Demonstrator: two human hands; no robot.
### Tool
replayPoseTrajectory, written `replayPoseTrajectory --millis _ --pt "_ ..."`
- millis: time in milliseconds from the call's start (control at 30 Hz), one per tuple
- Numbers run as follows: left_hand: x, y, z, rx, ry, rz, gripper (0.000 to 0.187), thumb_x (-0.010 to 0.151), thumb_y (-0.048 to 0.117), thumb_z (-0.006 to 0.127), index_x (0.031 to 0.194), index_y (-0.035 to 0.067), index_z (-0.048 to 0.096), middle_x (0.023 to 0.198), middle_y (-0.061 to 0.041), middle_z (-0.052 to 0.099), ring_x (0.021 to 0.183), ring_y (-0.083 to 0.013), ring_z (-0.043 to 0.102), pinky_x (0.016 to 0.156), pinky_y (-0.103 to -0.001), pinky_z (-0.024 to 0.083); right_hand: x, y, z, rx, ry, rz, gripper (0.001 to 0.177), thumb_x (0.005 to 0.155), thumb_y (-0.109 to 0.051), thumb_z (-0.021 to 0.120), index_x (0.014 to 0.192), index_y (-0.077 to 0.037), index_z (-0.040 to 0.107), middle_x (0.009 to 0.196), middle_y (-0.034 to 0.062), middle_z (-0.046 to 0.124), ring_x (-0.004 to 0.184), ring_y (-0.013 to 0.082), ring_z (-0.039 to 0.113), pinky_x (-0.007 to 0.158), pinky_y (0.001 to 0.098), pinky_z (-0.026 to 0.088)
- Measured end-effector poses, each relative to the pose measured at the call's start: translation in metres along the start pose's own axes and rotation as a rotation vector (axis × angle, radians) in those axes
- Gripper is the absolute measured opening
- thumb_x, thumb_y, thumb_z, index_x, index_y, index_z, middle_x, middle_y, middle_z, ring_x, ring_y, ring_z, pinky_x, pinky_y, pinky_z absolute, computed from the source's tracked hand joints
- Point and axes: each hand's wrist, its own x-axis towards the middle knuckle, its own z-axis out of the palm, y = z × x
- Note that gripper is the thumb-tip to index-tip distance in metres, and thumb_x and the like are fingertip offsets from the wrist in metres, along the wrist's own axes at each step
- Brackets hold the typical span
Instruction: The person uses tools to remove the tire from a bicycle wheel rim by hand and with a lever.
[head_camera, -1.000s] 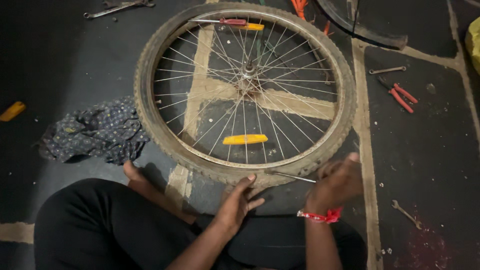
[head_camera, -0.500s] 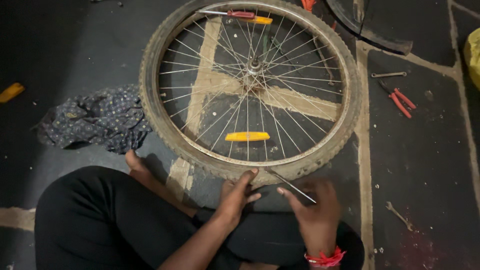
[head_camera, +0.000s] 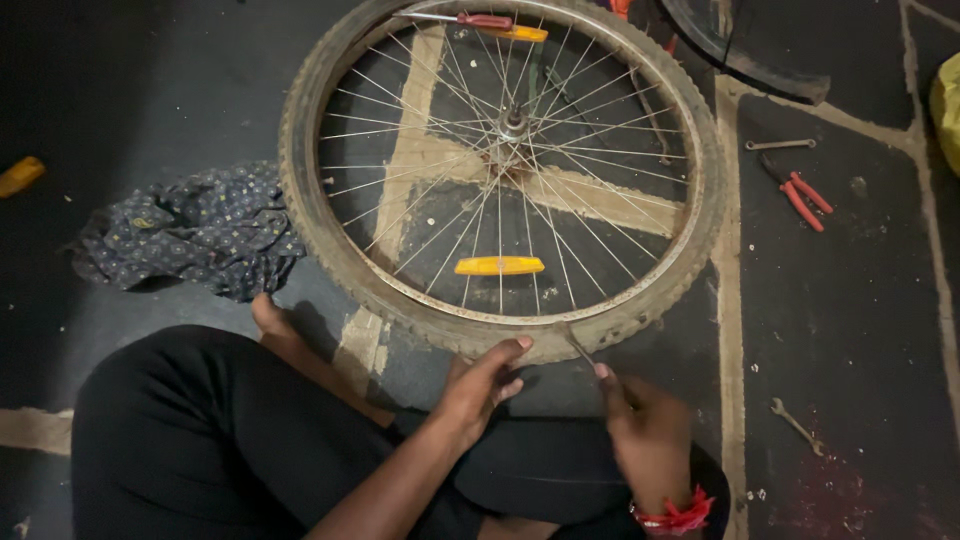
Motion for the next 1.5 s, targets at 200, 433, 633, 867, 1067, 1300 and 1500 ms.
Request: replayPoseTrajectory --millis 200,433,633,867,1067,1300,1500 --pt "-0.001 0.007 0.001 0.008 -0.01 0.028 0.073 0.068 0.031 0.084 0.131 0.008 0.058 0.123 -0.01 0.068 0.116 -0.0224 0.063 0.089 -0.042 0.05 -0.004 -0.018 -0.007 0.101 0.01 -0.066 0.037 0.096 -0.036 0.067 0.089 -0.001 0.076 0.054 0.0164 0.058 0.049 0.0218 0.051 0.051 0.0395 0.04" --pt "-0.005 0.01 0.002 0.041 -0.012 0.019 0.071 0.067 0.033 0.083 0.131 0.014 0.06 0.121 -0.005 0.071 0.114 -0.0193 0.065 0.088 -0.042 0.051 0.005 -0.034 -0.003 0.396 -0.059 -0.149 0.029 0.091 -0.028 0.072 0.106 -0.004 0.079 0.068 0.0107 0.068 0.057 0.0144 0.06 0.054 0.0317 0.045" --pt "-0.007 0.009 0.001 0.063 -0.017 0.077 0.068 0.069 0.036 0.085 0.127 0.006 0.065 0.118 -0.009 0.072 0.111 -0.0238 0.066 0.083 -0.04 0.055 0.014 -0.039 -0.023 0.459 -0.171 -0.056 0.035 0.094 -0.03 0.064 0.114 -0.004 0.074 0.078 0.0059 0.078 0.068 0.0132 0.069 0.058 0.0296 0.05" --pt "-0.006 0.008 -0.001 0.062 -0.007 0.094 0.063 0.069 0.036 0.084 0.123 0.01 0.065 0.115 -0.007 0.073 0.107 -0.0219 0.068 0.08 -0.038 0.056 0.047 -0.067 -0.007 0.054 0.111 -0.341 0.032 0.106 -0.03 0.058 0.114 -0.002 0.072 0.065 0.01 0.067 0.052 0.0157 0.059 0.048 0.0324 0.044" --pt "-0.001 -0.002 -0.003 0.073 -0.006 0.086 0.057 0.07 0.037 0.085 0.117 0.008 0.071 0.11 -0.006 0.076 0.101 -0.0191 0.07 0.076 -0.036 0.056 0.118 -0.073 0.034 0.493 0.303 -0.728 0.034 0.114 -0.021 0.06 0.093 -0.001 0.076 0.069 0.0074 0.065 0.06 0.0105 0.054 0.058 0.0292 0.039" --pt "0.005 -0.006 -0.007 0.057 0.026 0.034 0.059 0.068 0.033 0.085 0.12 0.012 0.065 0.111 -0.005 0.075 0.103 -0.0186 0.071 0.076 -0.038 0.056 0.193 -0.098 0.099 0.461 0.259 -0.672 0.013 0.093 -0.013 0.075 0.097 -0.001 0.073 0.083 0.0105 0.073 0.071 0.0112 0.067 0.062 0.0285 0.052" --pt "0.001 0.004 -0.002 0.025 0.065 0.001 0.062 0.067 0.032 0.084 0.124 0.016 0.064 0.112 -0.003 0.074 0.103 -0.0168 0.07 0.076 -0.038 0.055 0.193 -0.1 0.111 0.387 0.171 -0.554 0.014 0.091 -0.017 0.072 0.098 -0.005 0.072 0.071 0.012 0.072 0.061 0.021 0.068 0.057 0.0358 0.049"
